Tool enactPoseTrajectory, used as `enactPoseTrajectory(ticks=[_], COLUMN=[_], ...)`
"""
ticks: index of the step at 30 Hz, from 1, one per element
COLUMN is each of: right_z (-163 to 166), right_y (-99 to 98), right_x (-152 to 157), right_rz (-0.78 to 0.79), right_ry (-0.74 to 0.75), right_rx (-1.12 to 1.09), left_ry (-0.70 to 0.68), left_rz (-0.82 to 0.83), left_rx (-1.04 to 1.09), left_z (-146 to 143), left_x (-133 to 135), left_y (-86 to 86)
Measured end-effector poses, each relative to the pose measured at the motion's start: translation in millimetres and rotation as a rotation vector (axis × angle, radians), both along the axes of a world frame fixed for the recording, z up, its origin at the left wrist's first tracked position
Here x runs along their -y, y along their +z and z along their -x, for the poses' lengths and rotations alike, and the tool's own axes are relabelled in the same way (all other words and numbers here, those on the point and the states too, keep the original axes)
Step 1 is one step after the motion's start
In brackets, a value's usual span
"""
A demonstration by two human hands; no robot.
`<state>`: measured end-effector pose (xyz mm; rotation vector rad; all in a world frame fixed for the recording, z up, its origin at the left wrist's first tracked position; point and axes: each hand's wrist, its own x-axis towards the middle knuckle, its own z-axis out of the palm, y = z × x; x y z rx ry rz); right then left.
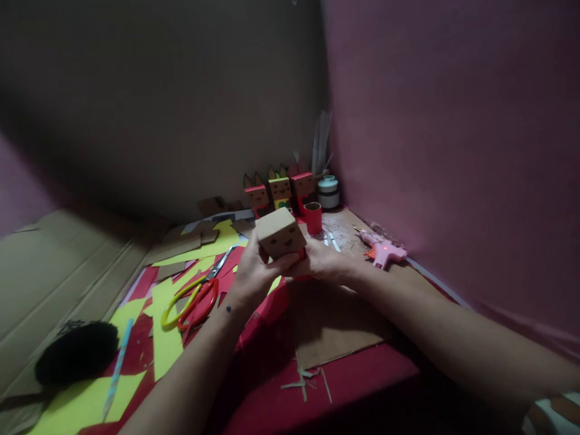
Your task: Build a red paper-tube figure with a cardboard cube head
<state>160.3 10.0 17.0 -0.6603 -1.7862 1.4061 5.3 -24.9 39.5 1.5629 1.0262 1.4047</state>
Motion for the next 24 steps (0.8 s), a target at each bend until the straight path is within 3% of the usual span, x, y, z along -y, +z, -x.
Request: enactPoseTrajectory(ticks=[6,11,15,20,24], right_z=[-9.1,-22.6,-30.6,-28.5,-27.8], right_y=[4.2,13.1,20.4,21.4,21.9], right_x=[-3.9,-12.0,-12.0,-7.3,-8.1], right_rz=[0.115,0.134,0.037,-0.044,-0.024], right_ry=[0.074,-0.11,-0.093,0.008,-0.061], right_rx=[0.004,-0.104,-0.272,-0.212,-0.245], left_ry=[0.067,0.067,0.008,-0.122,-0.198], left_rz=[-0.044,0.007,0.024,0.046,0.08], left_rx=[0.039,0.021,0.028,0.012,0.005], left_z=[9.7,11.4,6.8,2.5,4.2], left_x=[-2.7,-5.2,-4.0,-3.8,-7.1], left_y=[4.1,4.8,1.5,-6.8,-10.8])
